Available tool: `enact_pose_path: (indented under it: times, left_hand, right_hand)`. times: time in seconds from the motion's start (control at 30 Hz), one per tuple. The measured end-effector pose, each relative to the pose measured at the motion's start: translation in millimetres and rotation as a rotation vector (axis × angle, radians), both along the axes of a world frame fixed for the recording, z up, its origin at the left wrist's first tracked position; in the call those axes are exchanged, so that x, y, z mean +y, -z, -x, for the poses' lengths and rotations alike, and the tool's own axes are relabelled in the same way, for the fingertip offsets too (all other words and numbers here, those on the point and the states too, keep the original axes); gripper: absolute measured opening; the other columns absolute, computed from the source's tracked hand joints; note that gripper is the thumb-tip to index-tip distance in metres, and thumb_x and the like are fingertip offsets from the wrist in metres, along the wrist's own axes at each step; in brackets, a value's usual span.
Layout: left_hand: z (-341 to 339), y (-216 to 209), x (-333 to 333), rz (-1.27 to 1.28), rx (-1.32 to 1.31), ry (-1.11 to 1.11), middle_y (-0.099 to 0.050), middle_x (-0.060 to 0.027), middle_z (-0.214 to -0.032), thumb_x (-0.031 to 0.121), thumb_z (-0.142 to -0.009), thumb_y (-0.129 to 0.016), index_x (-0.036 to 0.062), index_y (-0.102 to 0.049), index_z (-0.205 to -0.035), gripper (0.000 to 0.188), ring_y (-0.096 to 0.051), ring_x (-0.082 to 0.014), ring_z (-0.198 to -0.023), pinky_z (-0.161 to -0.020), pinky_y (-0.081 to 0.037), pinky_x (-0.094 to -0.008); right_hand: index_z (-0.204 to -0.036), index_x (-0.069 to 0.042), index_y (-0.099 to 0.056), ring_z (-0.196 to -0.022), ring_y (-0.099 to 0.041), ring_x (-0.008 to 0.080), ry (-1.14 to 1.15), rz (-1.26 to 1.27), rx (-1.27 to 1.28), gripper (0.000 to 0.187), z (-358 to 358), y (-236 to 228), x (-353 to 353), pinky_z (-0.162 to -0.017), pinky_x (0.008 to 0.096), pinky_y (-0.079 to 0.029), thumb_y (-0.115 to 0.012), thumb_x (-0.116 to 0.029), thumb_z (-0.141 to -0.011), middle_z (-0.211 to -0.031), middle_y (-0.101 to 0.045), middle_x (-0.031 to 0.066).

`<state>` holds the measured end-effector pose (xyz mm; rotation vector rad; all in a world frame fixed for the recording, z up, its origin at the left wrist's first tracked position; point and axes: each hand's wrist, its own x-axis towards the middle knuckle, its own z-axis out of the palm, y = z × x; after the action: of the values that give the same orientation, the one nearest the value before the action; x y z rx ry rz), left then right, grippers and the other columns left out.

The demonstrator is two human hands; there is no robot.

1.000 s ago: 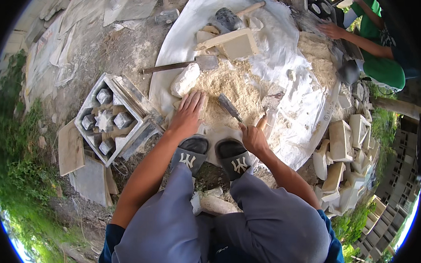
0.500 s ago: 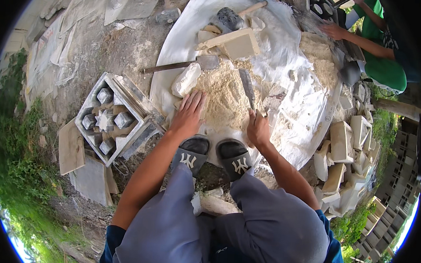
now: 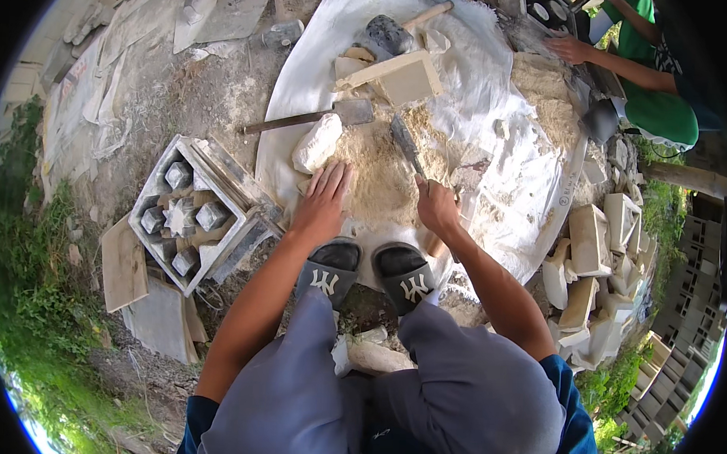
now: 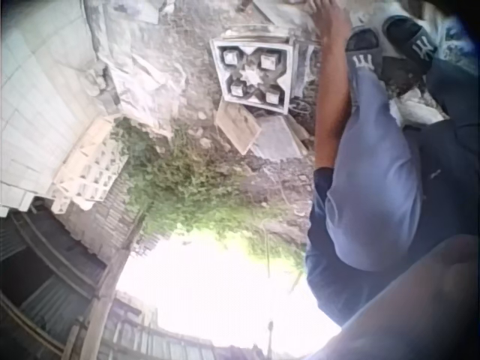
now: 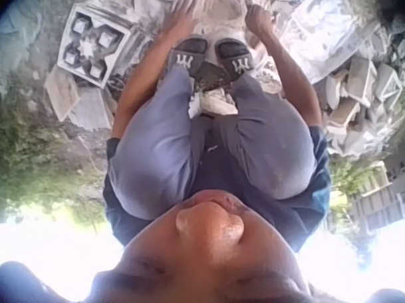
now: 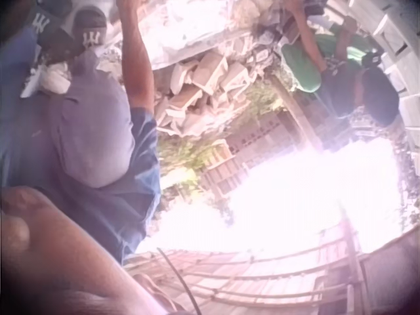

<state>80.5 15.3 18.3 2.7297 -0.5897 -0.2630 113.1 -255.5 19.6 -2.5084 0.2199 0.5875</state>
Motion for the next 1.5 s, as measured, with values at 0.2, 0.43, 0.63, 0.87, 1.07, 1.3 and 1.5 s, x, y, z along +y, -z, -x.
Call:
enact_pose_path:
  times: [0.2, 0.43, 0.63, 0.87, 1.07, 1.3, 1.5]
  left_hand:
    - [-0.7, -0.4, -5.2, 0.008, -0.013, 0.027, -0.026, -0.0181, -0.165, 0.028, -0.089, -0.075, -0.0007, -0.018, -0.162, 0.097, -0.021, -0.0335, -0.155, -0.128, -0.015, -0.0477]
    - [2.1, -1.1, 0.1, 0.002, -0.023, 0.018, -0.027, -0.019, -0.165, 0.028, -0.088, -0.076, -0.0009, -0.019, -0.161, 0.097, -0.021, -0.0345, -0.155, -0.128, -0.015, -0.0478]
    - [1.9, -2.5, -1.0, 0.001, -0.009, 0.011, -0.026, -0.018, -0.166, 0.029, -0.088, -0.075, -0.0001, -0.018, -0.162, 0.097, -0.02, -0.0336, -0.156, -0.128, -0.015, -0.0478]
    - [4.7, 0.5, 1.5, 0.016, 0.015, -0.004, -0.025, -0.0172, -0.167, 0.029, -0.088, -0.075, 0.0004, -0.017, -0.162, 0.098, -0.019, -0.0333, -0.157, -0.129, -0.014, -0.0479]
    - [0.6, -1.6, -3.7, -0.004, -0.01, 0.014, -0.025, -0.0175, -0.166, 0.028, -0.088, -0.076, 0.0003, -0.017, -0.162, 0.099, -0.019, -0.033, -0.156, -0.129, -0.014, -0.048]
    - [3.1, 0.5, 0.5, 0.032, -0.012, 0.003, -0.026, -0.0174, -0.166, 0.026, -0.087, -0.077, 0.0002, -0.018, -0.162, 0.099, -0.02, -0.0332, -0.156, -0.129, -0.014, -0.0477]
    - [1.3, -0.2, -1.9, 0.011, -0.01, 0.017, -0.026, -0.0172, -0.166, 0.026, -0.086, -0.078, 0.0005, -0.018, -0.162, 0.1, -0.021, -0.0338, -0.156, -0.128, -0.015, -0.0482]
  right_hand:
    - [-0.106, 0.006, -0.063, -0.095, -0.064, 0.0571, -0.041, 0.032, -0.015, 0.054, 14.0, -1.8, 1.4, -0.089, 0.0619, -0.047, -0.04, -0.043, -0.11, -0.091, -0.066, 0.0393]
    - [-0.152, -0.019, -0.045, -0.071, -0.069, 0.0475, -0.018, -0.146, -0.225, 0.045, 24.6, -38.3, 1.1, -0.068, 0.0517, -0.057, -0.05, -0.021, -0.107, -0.101, -0.072, 0.0298]
    - [-0.158, -0.034, -0.04, -0.089, -0.072, 0.0385, -0.168, -0.001, -0.228, 0.056, 35.6, -3.3, 6.3, -0.097, 0.0693, -0.046, -0.051, -0.021, -0.105, -0.104, -0.069, 0.0186]
    - [-0.153, -0.027, -0.05, -0.08, -0.07, 0.0387, -0.104, -0.176, -0.293, 0.056, 38.4, 0.6, 10.2, -0.094, 0.0643, -0.045, -0.057, -0.013, -0.099, -0.09, -0.068, 0.0217]
    - [-0.149, -0.022, -0.056, -0.071, -0.066, 0.0401, -0.113, -0.138, -0.58, 0.052, 55.0, 9.4, 0.8, -0.071, 0.048, -0.054, -0.061, -0.009, -0.098, -0.082, -0.066, 0.0203]
    - [-0.145, -0.016, -0.06, -0.062, -0.061, 0.0355, -0.066, -0.225, -0.547, 0.048, 43.9, 5.8, 7.4, -0.064, 0.0449, -0.049, -0.064, -0.008, -0.098, -0.072, -0.061, 0.0207]
    - [-0.145, -0.018, -0.06, -0.071, -0.064, 0.0346, -0.089, -0.187, -0.573, 0.049, 52.6, 15.6, 5.5, -0.073, 0.0416, -0.052, -0.063, -0.008, -0.098, -0.081, -0.067, 0.0203]
